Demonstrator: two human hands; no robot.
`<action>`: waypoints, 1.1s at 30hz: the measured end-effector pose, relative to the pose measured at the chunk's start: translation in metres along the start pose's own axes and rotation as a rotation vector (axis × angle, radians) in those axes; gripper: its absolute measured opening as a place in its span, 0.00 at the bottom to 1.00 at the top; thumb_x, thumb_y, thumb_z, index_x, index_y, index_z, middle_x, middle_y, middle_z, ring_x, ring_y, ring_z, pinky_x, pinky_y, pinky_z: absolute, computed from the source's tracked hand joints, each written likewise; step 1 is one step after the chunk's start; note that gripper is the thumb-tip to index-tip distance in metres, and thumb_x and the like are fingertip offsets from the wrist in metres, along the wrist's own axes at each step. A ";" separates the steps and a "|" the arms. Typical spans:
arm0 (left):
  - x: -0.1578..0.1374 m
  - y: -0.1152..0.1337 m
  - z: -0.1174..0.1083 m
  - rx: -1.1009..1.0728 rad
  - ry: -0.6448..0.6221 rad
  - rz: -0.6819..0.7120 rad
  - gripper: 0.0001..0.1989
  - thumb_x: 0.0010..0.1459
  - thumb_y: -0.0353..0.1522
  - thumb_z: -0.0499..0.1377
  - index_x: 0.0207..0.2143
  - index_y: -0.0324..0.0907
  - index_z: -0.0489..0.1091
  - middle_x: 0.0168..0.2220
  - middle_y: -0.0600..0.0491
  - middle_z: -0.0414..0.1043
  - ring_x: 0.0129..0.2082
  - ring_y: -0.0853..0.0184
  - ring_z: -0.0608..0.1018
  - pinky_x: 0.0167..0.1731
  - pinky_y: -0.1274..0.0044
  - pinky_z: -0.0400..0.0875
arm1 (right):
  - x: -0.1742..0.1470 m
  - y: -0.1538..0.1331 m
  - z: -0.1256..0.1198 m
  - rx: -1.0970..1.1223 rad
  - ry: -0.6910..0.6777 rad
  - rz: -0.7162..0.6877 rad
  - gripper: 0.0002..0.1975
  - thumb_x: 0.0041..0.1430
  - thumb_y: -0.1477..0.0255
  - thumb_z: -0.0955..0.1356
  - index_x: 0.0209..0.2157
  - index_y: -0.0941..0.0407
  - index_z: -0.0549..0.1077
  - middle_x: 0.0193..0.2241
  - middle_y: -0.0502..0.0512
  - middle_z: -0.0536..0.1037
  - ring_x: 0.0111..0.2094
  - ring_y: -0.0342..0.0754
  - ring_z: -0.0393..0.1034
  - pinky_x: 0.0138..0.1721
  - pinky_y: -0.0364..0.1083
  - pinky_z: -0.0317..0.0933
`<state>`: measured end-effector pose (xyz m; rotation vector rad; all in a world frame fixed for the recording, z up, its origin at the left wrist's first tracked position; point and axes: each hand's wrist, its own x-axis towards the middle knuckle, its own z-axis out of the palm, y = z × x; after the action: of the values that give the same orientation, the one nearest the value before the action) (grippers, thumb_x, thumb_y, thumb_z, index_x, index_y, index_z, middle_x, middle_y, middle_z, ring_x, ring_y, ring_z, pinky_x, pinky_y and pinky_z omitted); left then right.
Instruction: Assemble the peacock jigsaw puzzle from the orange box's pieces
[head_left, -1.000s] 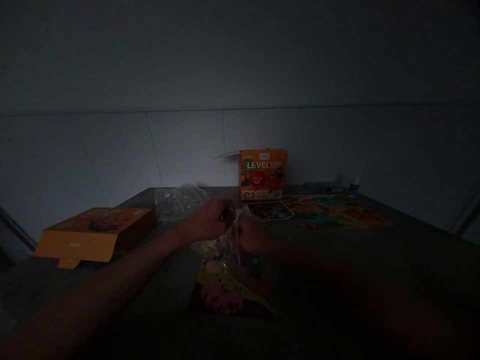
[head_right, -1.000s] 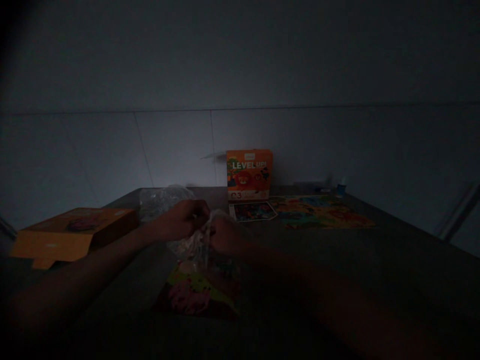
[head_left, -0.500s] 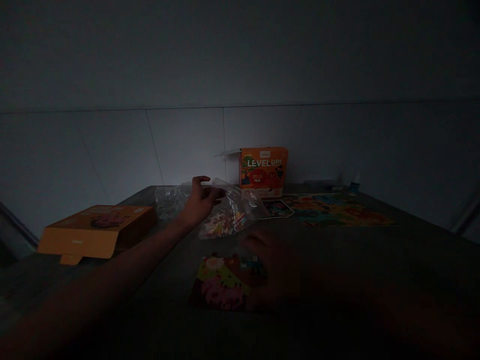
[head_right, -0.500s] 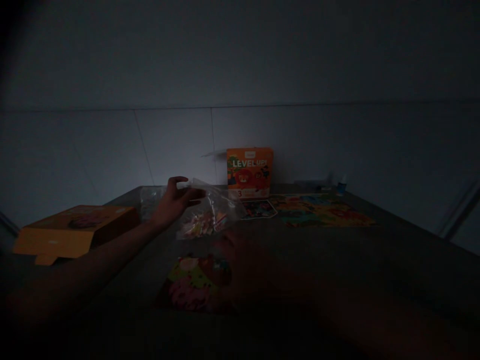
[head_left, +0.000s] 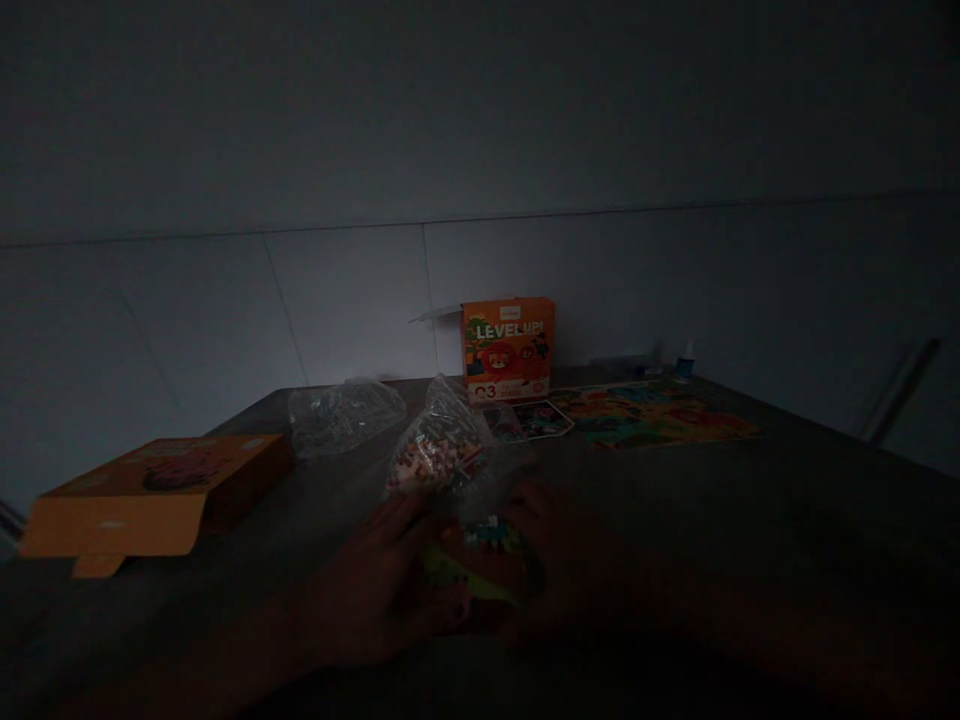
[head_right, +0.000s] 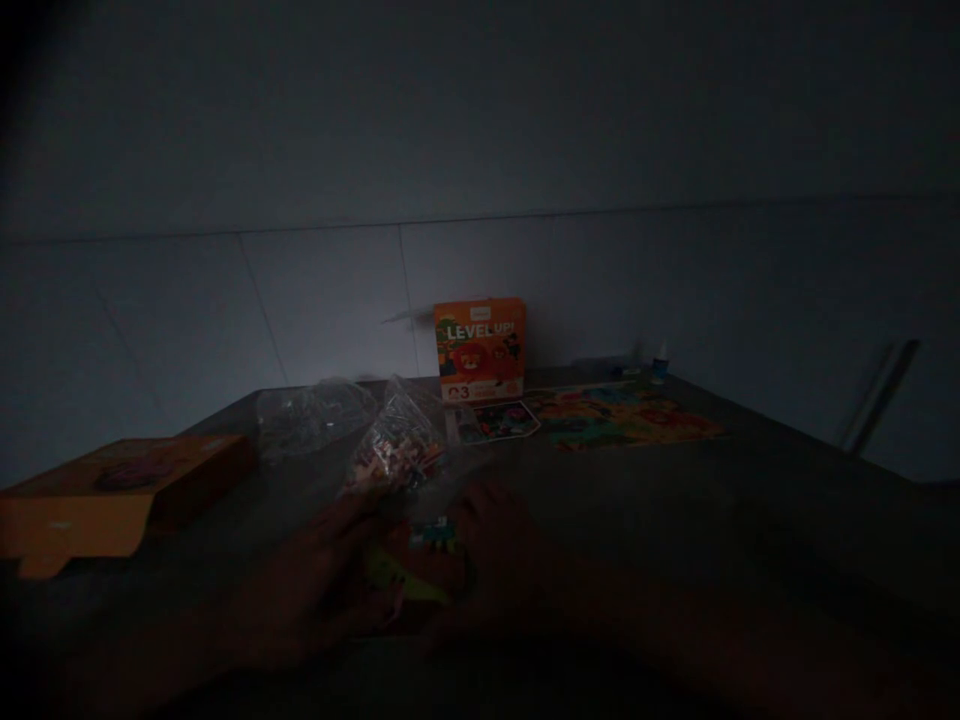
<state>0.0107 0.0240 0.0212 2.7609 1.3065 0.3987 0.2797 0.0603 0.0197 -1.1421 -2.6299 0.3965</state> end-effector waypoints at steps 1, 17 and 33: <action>0.001 -0.001 0.001 0.007 0.005 -0.005 0.31 0.61 0.50 0.57 0.58 0.39 0.64 0.57 0.38 0.64 0.55 0.48 0.71 0.53 0.56 0.70 | -0.001 -0.005 0.003 -0.005 -0.013 -0.015 0.50 0.39 0.41 0.73 0.57 0.59 0.69 0.57 0.68 0.67 0.57 0.67 0.60 0.57 0.60 0.59; 0.008 -0.007 0.010 -0.056 0.082 -0.005 0.28 0.55 0.36 0.62 0.57 0.39 0.63 0.59 0.39 0.61 0.58 0.48 0.68 0.54 0.56 0.70 | -0.002 -0.004 -0.012 0.082 -0.216 0.202 0.63 0.34 0.44 0.76 0.67 0.60 0.56 0.68 0.73 0.50 0.66 0.76 0.46 0.61 0.68 0.51; 0.019 0.003 0.013 -0.167 0.037 -0.073 0.26 0.49 0.38 0.66 0.49 0.39 0.65 0.58 0.39 0.59 0.60 0.47 0.64 0.59 0.57 0.65 | 0.009 0.020 -0.007 0.327 -0.082 0.103 0.46 0.35 0.53 0.79 0.56 0.54 0.66 0.55 0.61 0.69 0.52 0.61 0.67 0.50 0.55 0.65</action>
<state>0.0277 0.0371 0.0125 2.5736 1.3121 0.5305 0.2895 0.0805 0.0209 -1.1726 -2.4554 0.8738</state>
